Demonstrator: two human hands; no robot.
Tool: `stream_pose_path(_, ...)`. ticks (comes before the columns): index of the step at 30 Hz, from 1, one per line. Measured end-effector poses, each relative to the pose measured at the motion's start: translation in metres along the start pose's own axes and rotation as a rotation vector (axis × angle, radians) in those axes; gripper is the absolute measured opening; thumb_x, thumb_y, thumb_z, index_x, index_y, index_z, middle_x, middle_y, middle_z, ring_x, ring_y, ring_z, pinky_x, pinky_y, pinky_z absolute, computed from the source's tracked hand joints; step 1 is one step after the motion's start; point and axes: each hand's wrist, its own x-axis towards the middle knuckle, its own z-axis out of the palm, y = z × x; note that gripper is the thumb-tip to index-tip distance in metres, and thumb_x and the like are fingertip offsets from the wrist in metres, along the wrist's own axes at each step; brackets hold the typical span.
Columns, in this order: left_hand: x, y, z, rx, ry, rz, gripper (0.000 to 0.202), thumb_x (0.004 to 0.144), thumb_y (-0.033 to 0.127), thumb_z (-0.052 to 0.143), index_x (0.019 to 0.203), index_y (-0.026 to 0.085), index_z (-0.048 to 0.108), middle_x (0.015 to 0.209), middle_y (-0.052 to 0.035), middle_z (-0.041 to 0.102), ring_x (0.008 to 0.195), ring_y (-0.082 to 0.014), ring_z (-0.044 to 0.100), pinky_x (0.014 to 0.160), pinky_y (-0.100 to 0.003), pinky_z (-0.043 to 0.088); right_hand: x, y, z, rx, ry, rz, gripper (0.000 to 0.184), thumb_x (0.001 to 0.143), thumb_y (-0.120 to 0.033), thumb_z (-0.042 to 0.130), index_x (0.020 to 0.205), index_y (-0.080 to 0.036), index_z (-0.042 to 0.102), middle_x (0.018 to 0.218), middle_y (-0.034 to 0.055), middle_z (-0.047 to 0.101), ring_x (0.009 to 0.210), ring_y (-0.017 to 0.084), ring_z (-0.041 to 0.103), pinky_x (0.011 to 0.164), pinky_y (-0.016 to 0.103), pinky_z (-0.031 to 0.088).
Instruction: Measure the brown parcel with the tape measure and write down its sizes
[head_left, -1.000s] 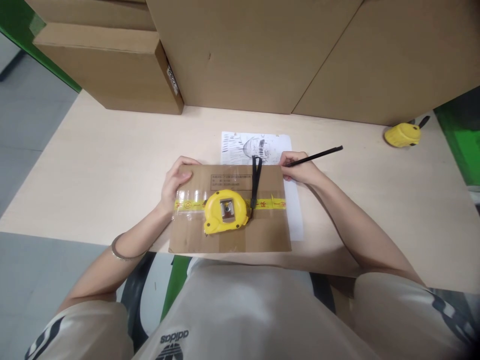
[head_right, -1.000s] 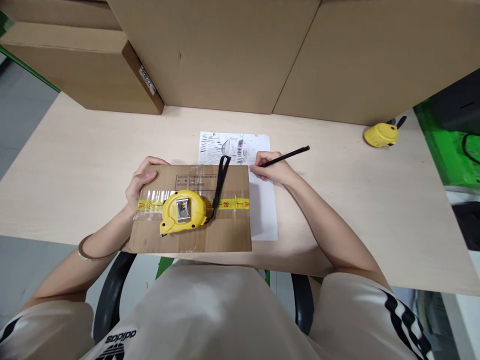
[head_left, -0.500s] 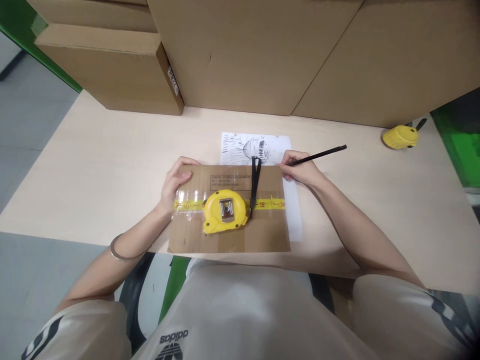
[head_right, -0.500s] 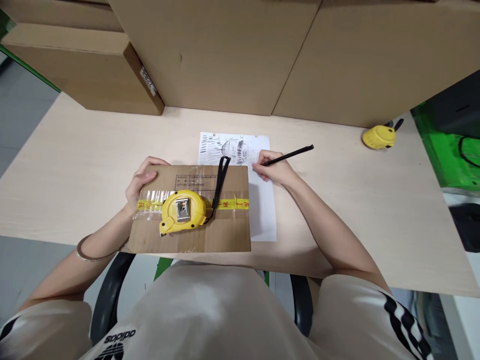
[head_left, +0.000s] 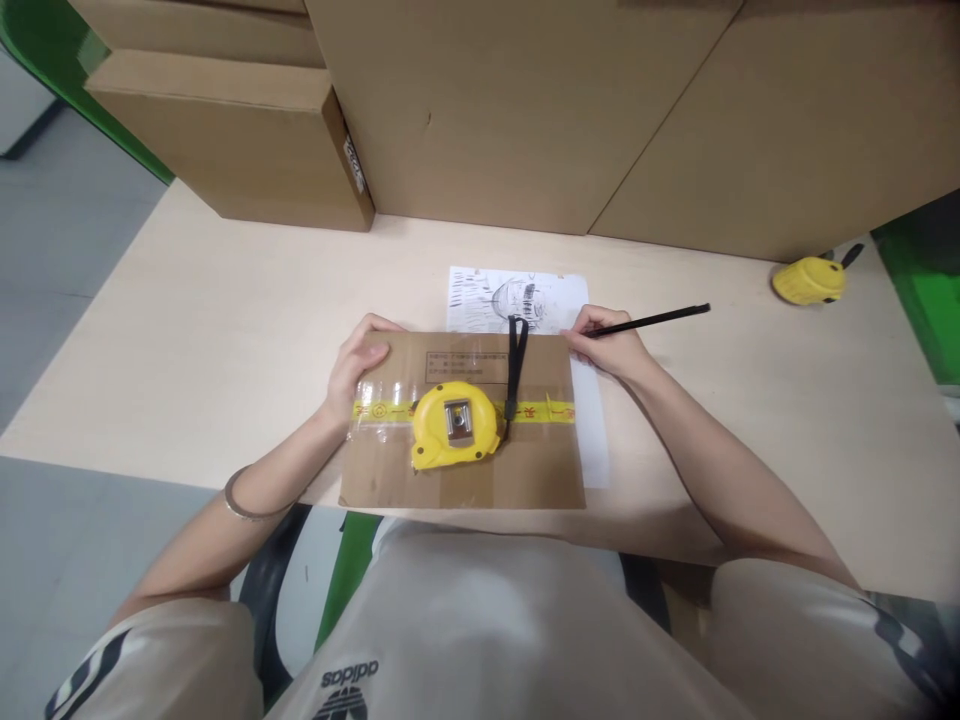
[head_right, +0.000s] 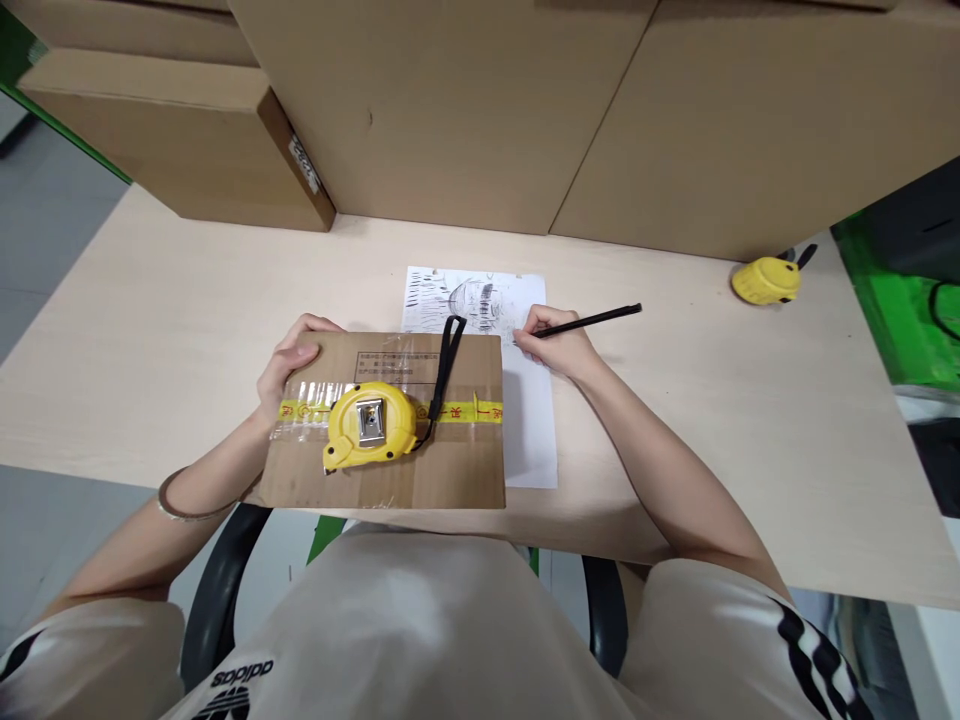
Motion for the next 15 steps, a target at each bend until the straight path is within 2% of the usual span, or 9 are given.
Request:
stream_pose_path(6,0.0009,-0.0021,-0.0014,0.034,-0.022,0.017,0.022,0.077,0.044,0.066,0.085,0.023,0.068,0.084,-0.0045,0.067,0.07,-0.0197,0.057,0.06,-0.034,0.049,0.0002,-0.002,0.0011,-0.015,-0.01,0.01,0.038,0.063,-0.039,0.086,0.055,-0.023,0.052,0.043,-0.0037,0.053,0.039,0.009,0.044,0.041,0.024,0.03)
stream_pose_path(15,-0.0008,0.0005,0.0006,-0.02,0.017,-0.015,0.024,0.07,0.044,0.073,0.081,0.022,0.072,0.081,-0.0039,0.07,0.069,-0.0185,0.058,0.058,-0.031,0.051,0.0018,-0.0027,-0.0002,-0.014,-0.044,0.024,0.041,0.062,-0.041,0.087,0.054,-0.023,0.051,0.041,-0.0035,0.052,0.037,0.008,0.043,0.039,0.023,0.03)
